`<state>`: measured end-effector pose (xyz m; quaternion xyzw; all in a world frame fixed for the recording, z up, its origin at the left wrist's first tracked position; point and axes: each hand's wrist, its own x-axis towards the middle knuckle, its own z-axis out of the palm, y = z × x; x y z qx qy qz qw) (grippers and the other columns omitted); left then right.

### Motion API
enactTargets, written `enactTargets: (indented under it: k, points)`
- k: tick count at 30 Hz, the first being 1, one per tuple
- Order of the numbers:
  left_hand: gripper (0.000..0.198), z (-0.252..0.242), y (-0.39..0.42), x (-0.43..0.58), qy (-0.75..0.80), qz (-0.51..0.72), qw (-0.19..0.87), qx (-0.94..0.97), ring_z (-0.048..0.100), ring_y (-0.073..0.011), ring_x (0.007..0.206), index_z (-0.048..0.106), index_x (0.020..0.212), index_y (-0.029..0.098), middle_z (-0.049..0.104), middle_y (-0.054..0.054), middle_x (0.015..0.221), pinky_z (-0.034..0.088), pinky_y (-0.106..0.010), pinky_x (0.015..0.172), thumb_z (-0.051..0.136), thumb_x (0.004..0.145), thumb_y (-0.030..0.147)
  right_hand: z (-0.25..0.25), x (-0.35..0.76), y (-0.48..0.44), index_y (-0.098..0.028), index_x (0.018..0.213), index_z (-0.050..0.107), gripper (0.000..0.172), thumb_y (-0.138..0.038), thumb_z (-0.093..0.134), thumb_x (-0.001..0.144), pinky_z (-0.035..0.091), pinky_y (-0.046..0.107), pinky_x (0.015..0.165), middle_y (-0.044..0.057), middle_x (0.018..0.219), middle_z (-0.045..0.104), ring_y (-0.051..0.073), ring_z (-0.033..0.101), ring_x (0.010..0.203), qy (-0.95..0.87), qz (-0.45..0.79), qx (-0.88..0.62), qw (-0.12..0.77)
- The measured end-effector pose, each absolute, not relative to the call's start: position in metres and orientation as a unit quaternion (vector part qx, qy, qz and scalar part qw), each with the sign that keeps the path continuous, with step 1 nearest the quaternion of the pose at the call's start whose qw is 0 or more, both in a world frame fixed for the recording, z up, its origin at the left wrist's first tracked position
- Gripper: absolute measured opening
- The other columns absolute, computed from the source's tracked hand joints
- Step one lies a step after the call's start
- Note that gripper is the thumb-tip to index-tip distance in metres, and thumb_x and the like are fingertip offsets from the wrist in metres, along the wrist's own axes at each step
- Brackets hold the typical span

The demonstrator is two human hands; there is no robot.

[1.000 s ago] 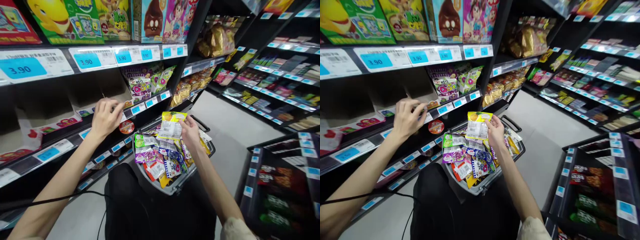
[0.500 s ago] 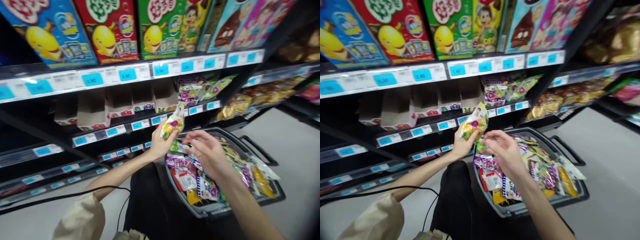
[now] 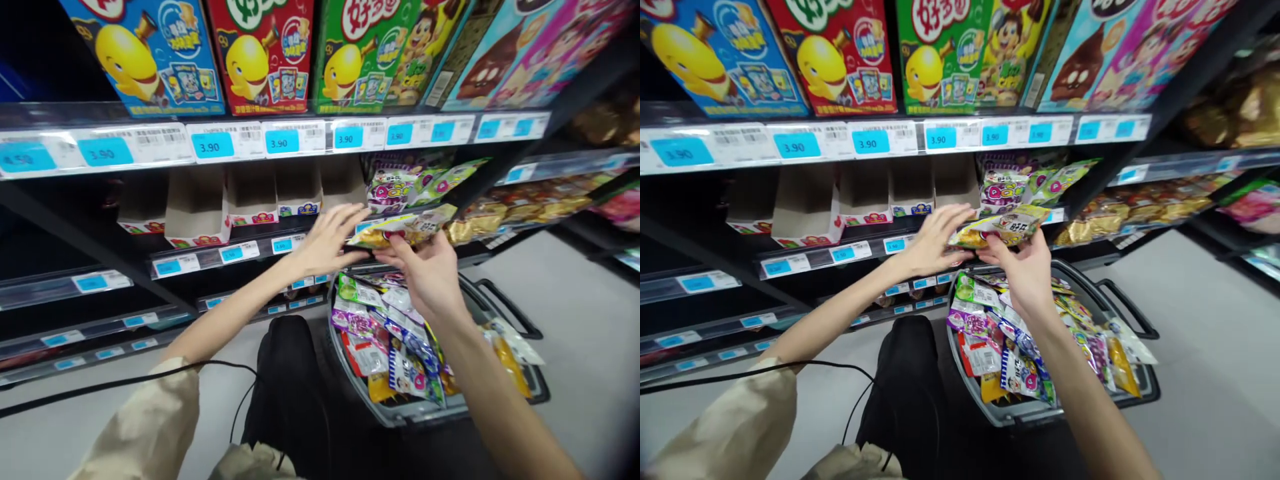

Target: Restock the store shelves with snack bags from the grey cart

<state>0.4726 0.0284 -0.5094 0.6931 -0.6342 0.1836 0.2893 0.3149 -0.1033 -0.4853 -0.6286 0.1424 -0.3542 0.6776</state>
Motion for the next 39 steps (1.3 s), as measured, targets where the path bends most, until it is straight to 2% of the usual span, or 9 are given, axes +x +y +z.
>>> enactTargets:
  k: [3, 5, 9, 14, 21, 24, 27, 32, 39]
  points:
    - [0.058, -0.508, 0.018, 0.501, -0.594, 0.272, 0.165, 0.739, 0.036, -0.034, 0.151, 0.045, 0.151, 0.01, 0.05, -0.021, 0.154, 0.026, -0.056, 0.127, 0.055, 0.101, 0.039, -0.48, 0.328, -0.115, -0.029, 0.112, 0.058, 0.054, -0.041, 0.091, 0.071, 0.066, 0.043, 0.087, 0.004, 0.12, 0.07, 0.022, 0.074, 0.096, 0.093, -0.457, -0.648, 0.602]
    - [0.046, -0.511, 0.01, 0.513, -0.592, 0.301, 0.099, 0.741, 0.048, -0.0327, 0.142, 0.055, 0.141, 0.007, 0.063, -0.02, 0.135, 0.023, -0.056, 0.128, 0.048, 0.104, 0.034, -0.477, 0.342, -0.123, -0.03, 0.113, 0.056, 0.058, -0.043, 0.092, 0.069, 0.063, 0.047, 0.095, 0.004, 0.123, 0.068, 0.024, 0.072, 0.105, 0.061, -0.486, -0.665, 0.563]
    - [0.036, -0.519, 0.001, 0.518, -0.595, 0.312, 0.068, 0.738, 0.064, -0.0293, 0.109, 0.066, 0.12, 0.009, 0.071, -0.015, 0.105, 0.037, -0.055, 0.116, 0.037, 0.106, 0.025, -0.476, 0.382, -0.138, -0.029, 0.124, 0.052, 0.067, -0.054, 0.087, 0.073, 0.06, 0.05, 0.098, 0.006, 0.128, 0.066, 0.028, 0.068, 0.117, 0.024, -0.452, -0.719, 0.527]
    - [0.028, -0.522, 0.002, 0.514, -0.589, 0.318, 0.084, 0.738, 0.062, -0.0299, 0.099, 0.065, 0.112, 0.012, 0.07, -0.014, 0.101, 0.045, -0.05, 0.096, 0.039, 0.105, 0.02, -0.481, 0.437, -0.146, -0.024, 0.135, 0.044, 0.06, -0.048, 0.074, 0.089, 0.064, 0.044, 0.088, 0.01, 0.124, 0.069, 0.027, 0.075, 0.105, 0.089, -0.359, -0.775, 0.512]
    - [0.022, -0.522, 0.003, 0.518, -0.598, 0.336, 0.067, 0.724, 0.061, -0.0283, 0.098, 0.062, 0.11, 0.014, 0.069, -0.011, 0.098, 0.043, -0.043, 0.088, 0.041, 0.103, 0.014, -0.467, 0.49, -0.147, -0.009, 0.139, 0.046, 0.04, -0.025, 0.047, 0.103, 0.062, 0.048, 0.09, 0.015, 0.111, 0.074, 0.028, 0.077, 0.094, 0.209, -0.259, -0.851, 0.407]
    - [0.02, -0.523, 0.002, 0.52, -0.6, 0.335, 0.068, 0.723, 0.061, -0.0278, 0.098, 0.063, 0.111, 0.014, 0.069, -0.011, 0.097, 0.042, -0.042, 0.088, 0.045, 0.102, 0.014, -0.458, 0.501, -0.149, -0.008, 0.127, 0.06, 0.034, -0.026, 0.057, 0.098, 0.057, 0.047, 0.1, 0.015, 0.106, 0.075, 0.033, 0.072, 0.112, 0.208, -0.232, -0.903, 0.295]
    - [0.021, -0.524, 0.001, 0.521, -0.6, 0.355, 0.074, 0.713, 0.061, -0.0277, 0.096, 0.064, 0.11, 0.014, 0.068, -0.011, 0.095, 0.042, -0.042, 0.085, 0.044, 0.104, 0.018, -0.45, 0.501, -0.144, -0.009, 0.117, 0.068, 0.033, -0.026, 0.071, 0.088, 0.054, 0.044, 0.104, 0.018, 0.11, 0.075, 0.038, 0.067, 0.119, 0.204, -0.239, -0.915, 0.254]
    - [0.021, -0.525, 0.0, 0.522, -0.605, 0.368, 0.08, 0.701, 0.062, -0.0282, 0.095, 0.065, 0.106, 0.015, 0.069, -0.012, 0.096, 0.042, -0.042, 0.082, 0.044, 0.105, 0.019, -0.442, 0.495, -0.126, -0.01, 0.128, 0.067, 0.036, -0.017, 0.063, 0.093, 0.056, 0.044, 0.097, 0.021, 0.12, 0.073, 0.037, 0.07, 0.114, 0.182, -0.158, -0.966, 0.092]
    - [0.021, -0.525, 0.001, 0.524, -0.609, 0.369, 0.082, 0.697, 0.061, -0.0265, 0.092, 0.064, 0.109, 0.016, 0.068, -0.011, 0.092, 0.043, -0.041, 0.082, 0.044, 0.105, 0.021, -0.431, 0.52, -0.135, -0.008, 0.125, 0.072, 0.038, -0.01, 0.067, 0.087, 0.056, 0.037, 0.095, 0.017, 0.122, 0.075, 0.033, 0.071, 0.115, 0.137, -0.016, -0.987, 0.081]
